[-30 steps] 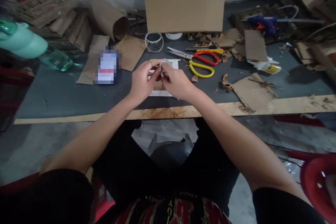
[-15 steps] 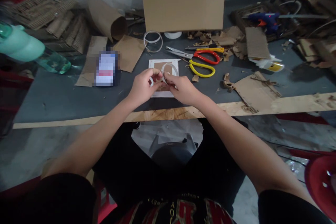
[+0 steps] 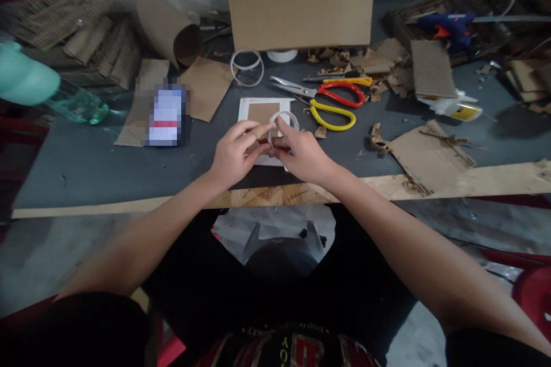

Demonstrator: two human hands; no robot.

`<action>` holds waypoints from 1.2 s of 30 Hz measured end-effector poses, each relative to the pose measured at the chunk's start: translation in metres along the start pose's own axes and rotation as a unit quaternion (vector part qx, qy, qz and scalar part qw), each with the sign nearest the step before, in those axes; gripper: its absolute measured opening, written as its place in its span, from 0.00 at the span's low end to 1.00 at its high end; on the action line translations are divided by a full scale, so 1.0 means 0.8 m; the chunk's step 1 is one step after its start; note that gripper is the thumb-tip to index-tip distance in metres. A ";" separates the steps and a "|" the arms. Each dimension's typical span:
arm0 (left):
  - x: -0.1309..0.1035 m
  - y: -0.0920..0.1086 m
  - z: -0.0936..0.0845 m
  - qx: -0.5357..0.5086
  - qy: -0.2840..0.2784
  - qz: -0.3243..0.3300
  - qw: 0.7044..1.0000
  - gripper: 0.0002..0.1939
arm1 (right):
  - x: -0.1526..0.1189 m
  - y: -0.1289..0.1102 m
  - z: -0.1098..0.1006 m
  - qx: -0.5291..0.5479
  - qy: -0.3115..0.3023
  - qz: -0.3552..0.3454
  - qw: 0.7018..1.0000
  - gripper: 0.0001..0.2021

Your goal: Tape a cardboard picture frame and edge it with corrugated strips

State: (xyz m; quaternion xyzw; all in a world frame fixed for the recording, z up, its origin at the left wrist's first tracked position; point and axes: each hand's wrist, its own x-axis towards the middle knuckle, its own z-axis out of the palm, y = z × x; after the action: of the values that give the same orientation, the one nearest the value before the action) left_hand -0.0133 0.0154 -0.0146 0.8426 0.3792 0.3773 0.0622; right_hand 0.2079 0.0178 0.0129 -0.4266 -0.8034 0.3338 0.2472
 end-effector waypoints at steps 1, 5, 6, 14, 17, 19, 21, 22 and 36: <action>-0.001 0.003 0.000 0.004 0.008 -0.013 1.000 0.18 | 0.003 -0.004 0.000 -0.009 0.005 0.002 1.000 0.28; 0.003 0.011 -0.011 -0.002 0.030 -0.054 0.998 0.16 | 0.014 -0.023 0.004 -0.033 0.048 0.013 0.998 0.34; 0.005 0.012 -0.015 -0.008 0.037 -0.053 0.998 0.15 | 0.015 -0.027 0.005 -0.038 0.058 0.012 0.998 0.36; 0.009 0.012 -0.018 -0.021 0.038 -0.029 0.999 0.03 | 0.004 -0.032 0.004 -0.047 0.062 0.007 0.997 0.36; 0.011 0.007 -0.021 -0.031 0.018 -0.016 0.999 0.06 | 0.005 -0.027 0.007 -0.055 0.065 0.002 0.996 0.36; 0.013 0.004 -0.024 -0.028 0.005 -0.012 1.000 0.09 | 0.008 -0.022 0.010 -0.055 0.064 -0.007 0.996 0.38; 0.014 0.002 -0.026 -0.021 -0.001 -0.009 1.000 0.10 | 0.012 -0.014 0.012 -0.061 0.062 -0.012 0.996 0.39; 0.014 0.001 -0.026 -0.019 0.000 -0.010 1.000 0.10 | 0.014 -0.010 0.012 -0.069 0.063 -0.014 0.996 0.40; 0.003 -0.047 -0.004 -0.183 0.056 -0.238 0.952 0.17 | 0.017 0.004 -0.035 -0.159 0.113 -0.005 0.981 0.26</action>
State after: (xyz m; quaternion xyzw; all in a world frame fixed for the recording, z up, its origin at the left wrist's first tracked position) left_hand -0.0369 0.0432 -0.0257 0.6796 0.4961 0.4610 0.2818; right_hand 0.2216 0.0396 0.0304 -0.4917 -0.8152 0.1504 0.2665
